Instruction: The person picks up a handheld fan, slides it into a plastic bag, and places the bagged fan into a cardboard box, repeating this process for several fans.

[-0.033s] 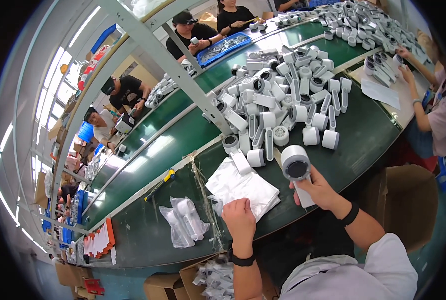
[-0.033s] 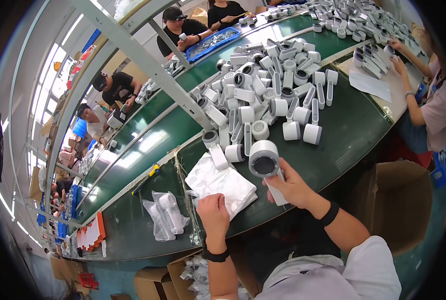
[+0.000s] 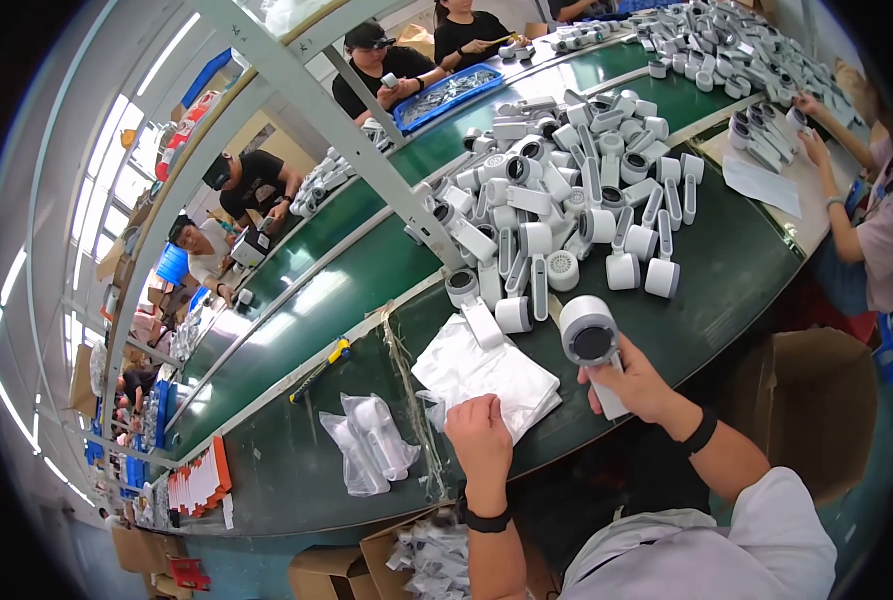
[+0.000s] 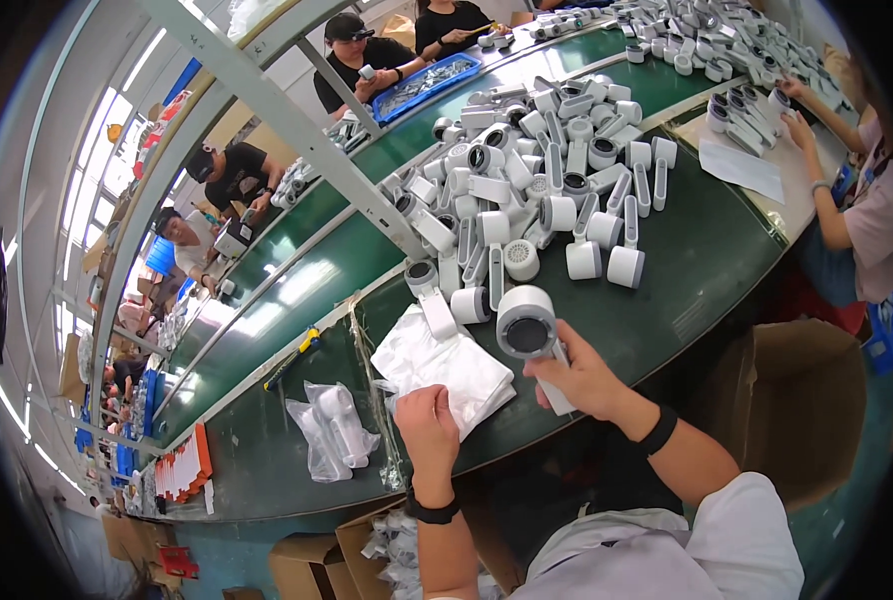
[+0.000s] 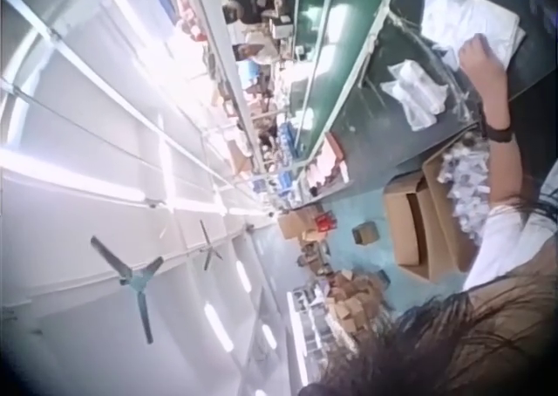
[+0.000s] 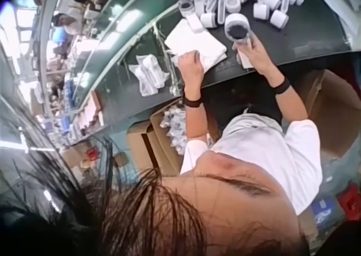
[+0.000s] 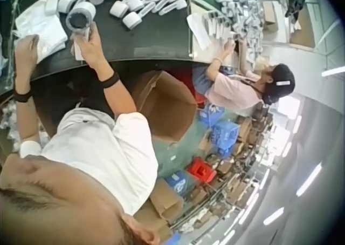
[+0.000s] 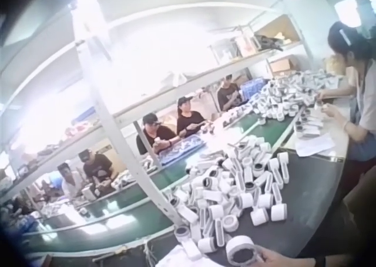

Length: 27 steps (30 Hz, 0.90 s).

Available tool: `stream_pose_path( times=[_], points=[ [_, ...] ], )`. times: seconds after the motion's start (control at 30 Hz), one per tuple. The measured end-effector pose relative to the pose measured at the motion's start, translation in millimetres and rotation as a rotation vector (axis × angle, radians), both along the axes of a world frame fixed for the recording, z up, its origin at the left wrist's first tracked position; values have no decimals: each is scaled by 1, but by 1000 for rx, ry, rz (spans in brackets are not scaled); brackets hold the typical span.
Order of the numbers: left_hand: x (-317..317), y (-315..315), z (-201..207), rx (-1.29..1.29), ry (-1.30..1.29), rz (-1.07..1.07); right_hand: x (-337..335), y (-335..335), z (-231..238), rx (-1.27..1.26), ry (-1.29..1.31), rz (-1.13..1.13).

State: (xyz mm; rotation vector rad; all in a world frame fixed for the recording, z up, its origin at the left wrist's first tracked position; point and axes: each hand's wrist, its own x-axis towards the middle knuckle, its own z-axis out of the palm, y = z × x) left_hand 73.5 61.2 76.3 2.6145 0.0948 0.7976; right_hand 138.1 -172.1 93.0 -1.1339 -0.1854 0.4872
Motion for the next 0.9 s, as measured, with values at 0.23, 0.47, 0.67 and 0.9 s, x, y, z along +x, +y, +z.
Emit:
stream_pose_path(
  times=[0.23,0.47,0.67,0.9],
  points=[
    [-3,-20,12,-221,-94,-78,-25,40,-23,-340,-192,-133],
    [-13,-33,9,-646,-66,-69,-21,62,-24,-549,-296,-315],
    [-16,-38,18,-562,-44,-43,-11,48,-5,-629,-317,-251],
    [-17,-37,4,-697,62,-11,-8,26,0,-679,-350,-231]
  ],
)
